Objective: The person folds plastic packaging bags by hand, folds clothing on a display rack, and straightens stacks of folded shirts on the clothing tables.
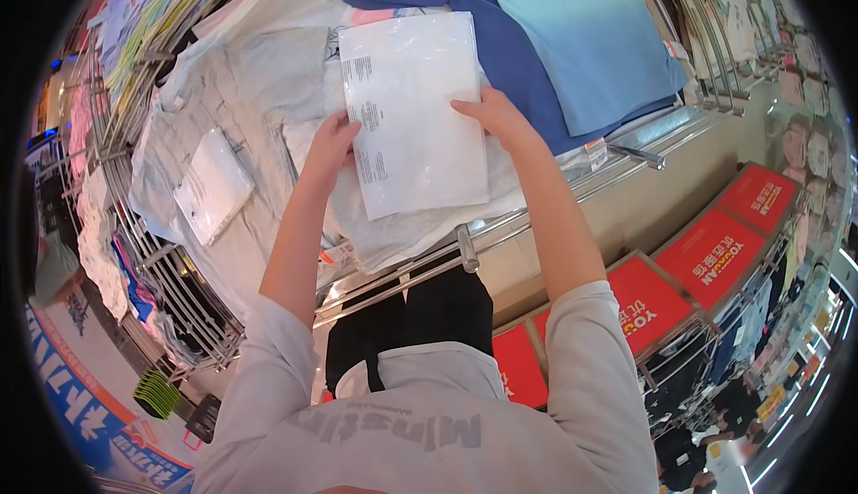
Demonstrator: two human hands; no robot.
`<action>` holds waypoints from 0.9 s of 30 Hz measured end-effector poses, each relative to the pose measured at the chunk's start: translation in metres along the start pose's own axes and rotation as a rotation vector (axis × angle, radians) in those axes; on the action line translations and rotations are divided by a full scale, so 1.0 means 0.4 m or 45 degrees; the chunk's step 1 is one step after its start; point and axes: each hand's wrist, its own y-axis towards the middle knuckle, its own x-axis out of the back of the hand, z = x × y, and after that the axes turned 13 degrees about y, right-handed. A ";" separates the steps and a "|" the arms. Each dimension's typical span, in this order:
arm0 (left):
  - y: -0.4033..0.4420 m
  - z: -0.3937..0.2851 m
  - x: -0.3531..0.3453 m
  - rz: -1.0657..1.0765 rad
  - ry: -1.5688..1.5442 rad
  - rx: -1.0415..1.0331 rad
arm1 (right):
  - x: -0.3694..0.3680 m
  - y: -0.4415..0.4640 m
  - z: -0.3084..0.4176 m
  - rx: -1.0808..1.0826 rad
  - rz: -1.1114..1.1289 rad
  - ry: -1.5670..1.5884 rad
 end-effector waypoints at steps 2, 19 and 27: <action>0.045 0.005 -0.005 -0.028 0.012 -0.103 | -0.009 0.011 0.017 -0.029 0.124 0.060; -0.121 -0.227 0.160 0.068 0.073 -0.635 | -0.026 -0.161 0.203 0.806 -0.024 0.139; -0.175 -0.198 0.182 -0.188 0.595 -0.858 | -0.002 -0.198 0.188 1.021 -0.070 -0.231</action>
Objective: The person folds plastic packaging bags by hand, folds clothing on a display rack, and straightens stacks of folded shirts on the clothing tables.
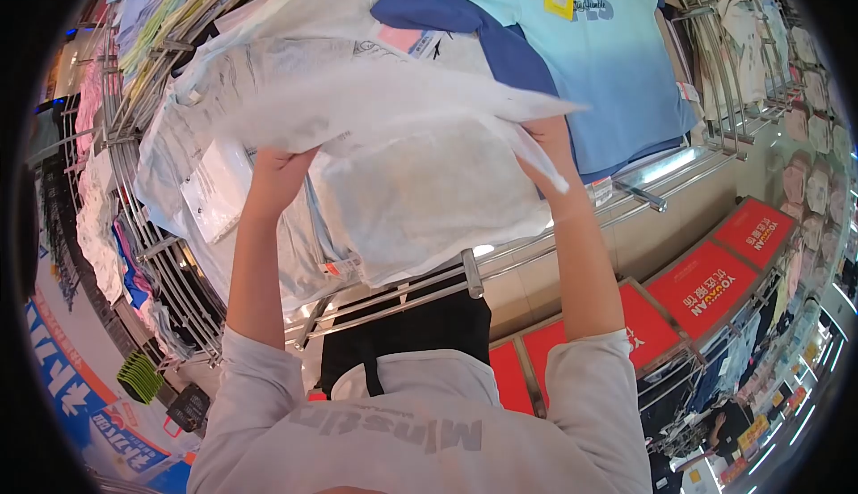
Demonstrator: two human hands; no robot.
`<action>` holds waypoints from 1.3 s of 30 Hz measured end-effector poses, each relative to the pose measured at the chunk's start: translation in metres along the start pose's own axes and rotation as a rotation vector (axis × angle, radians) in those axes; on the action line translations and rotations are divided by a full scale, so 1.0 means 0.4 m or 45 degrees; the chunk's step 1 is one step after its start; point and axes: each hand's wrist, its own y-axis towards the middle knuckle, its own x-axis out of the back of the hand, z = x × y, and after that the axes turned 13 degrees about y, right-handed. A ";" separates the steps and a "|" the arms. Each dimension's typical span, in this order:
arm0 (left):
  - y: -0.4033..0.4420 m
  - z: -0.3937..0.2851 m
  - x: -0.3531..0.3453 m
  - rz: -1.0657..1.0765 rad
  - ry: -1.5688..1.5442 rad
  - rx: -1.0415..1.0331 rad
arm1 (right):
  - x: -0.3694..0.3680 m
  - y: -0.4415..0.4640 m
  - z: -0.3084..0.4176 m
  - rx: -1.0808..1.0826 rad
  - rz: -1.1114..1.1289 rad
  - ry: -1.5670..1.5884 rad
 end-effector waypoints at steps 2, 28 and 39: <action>0.004 -0.005 0.023 0.129 -0.306 0.100 | 0.018 0.008 -0.034 0.114 0.164 0.299; -0.042 0.199 -0.268 0.018 -0.314 0.711 | -0.060 0.037 -0.313 -0.317 0.080 0.237; -0.037 0.212 -0.271 -0.026 -0.506 0.808 | -0.060 0.054 -0.362 0.018 0.216 -0.004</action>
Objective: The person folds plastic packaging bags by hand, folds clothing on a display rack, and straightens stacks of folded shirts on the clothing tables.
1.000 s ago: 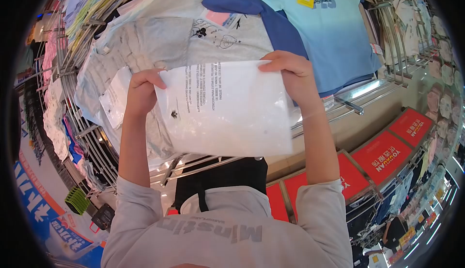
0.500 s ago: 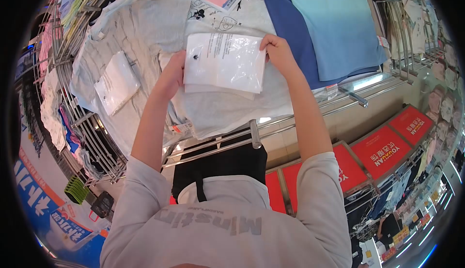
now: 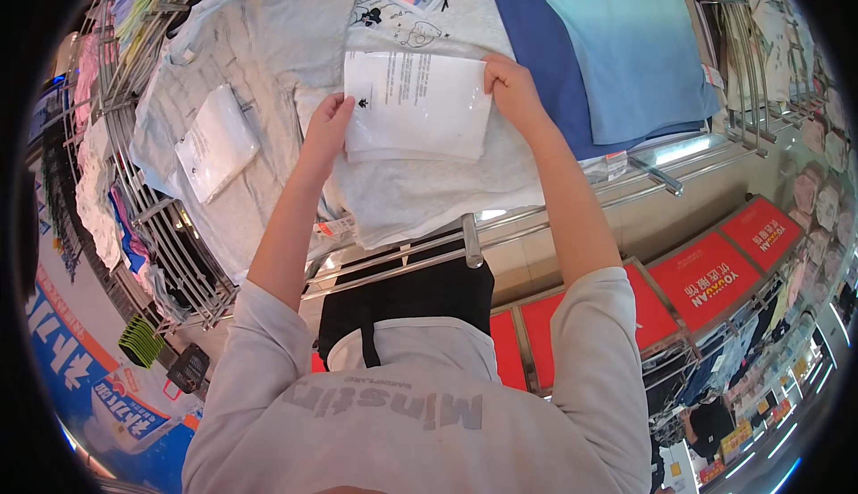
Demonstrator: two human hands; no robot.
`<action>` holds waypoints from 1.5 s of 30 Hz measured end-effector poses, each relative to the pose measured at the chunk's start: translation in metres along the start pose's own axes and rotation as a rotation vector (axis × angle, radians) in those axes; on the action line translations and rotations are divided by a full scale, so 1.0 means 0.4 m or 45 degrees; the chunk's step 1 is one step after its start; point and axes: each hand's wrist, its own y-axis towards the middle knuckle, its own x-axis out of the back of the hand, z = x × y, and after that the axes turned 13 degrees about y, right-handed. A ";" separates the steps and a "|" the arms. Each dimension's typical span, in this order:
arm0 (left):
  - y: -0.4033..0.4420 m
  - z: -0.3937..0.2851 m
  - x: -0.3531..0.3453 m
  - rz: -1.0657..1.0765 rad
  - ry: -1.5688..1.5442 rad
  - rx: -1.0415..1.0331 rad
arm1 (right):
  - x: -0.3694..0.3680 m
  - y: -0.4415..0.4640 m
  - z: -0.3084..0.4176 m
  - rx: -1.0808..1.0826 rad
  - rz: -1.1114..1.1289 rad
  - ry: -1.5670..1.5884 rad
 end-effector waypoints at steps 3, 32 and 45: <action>-0.004 0.020 -0.006 0.018 0.015 -0.019 | -0.011 -0.005 -0.016 0.031 -0.016 -0.034; -0.208 0.171 0.045 -0.588 0.616 0.017 | -0.230 -0.209 0.063 -1.007 -0.135 0.410; -0.223 0.175 0.050 -0.365 0.912 -0.087 | -0.250 -0.232 -0.050 -0.594 -0.143 -0.148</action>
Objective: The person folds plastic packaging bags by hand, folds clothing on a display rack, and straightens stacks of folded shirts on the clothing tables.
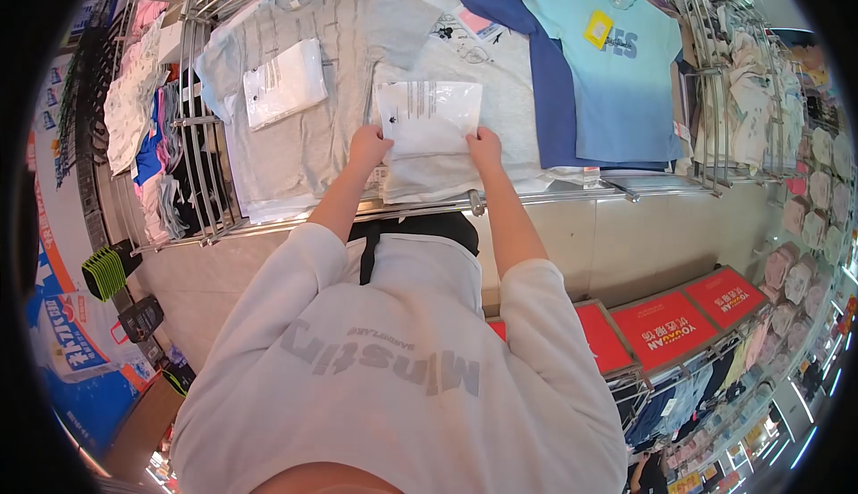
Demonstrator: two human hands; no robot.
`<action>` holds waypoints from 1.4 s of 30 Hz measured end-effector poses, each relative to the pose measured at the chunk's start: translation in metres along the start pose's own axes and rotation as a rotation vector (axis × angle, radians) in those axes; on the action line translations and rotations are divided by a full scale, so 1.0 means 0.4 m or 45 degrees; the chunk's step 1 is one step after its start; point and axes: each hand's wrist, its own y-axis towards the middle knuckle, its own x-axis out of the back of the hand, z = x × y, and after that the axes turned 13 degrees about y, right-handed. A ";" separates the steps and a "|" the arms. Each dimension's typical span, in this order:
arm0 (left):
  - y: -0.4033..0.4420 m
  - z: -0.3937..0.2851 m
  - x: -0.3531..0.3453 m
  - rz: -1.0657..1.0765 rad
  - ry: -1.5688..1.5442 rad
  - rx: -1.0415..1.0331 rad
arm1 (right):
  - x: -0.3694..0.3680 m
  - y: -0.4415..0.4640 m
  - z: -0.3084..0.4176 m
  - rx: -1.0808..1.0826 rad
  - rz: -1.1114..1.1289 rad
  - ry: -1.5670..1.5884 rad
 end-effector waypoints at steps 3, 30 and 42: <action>-0.005 -0.018 0.010 0.080 -0.087 0.095 | -0.007 -0.001 0.012 0.055 -0.026 -0.037; -0.103 -0.018 -0.037 0.147 -0.858 0.368 | 0.041 -0.010 0.050 -0.357 0.181 0.241; -0.166 -0.058 0.170 -0.206 -0.550 -0.294 | -0.022 -0.091 0.096 0.245 -0.350 -0.160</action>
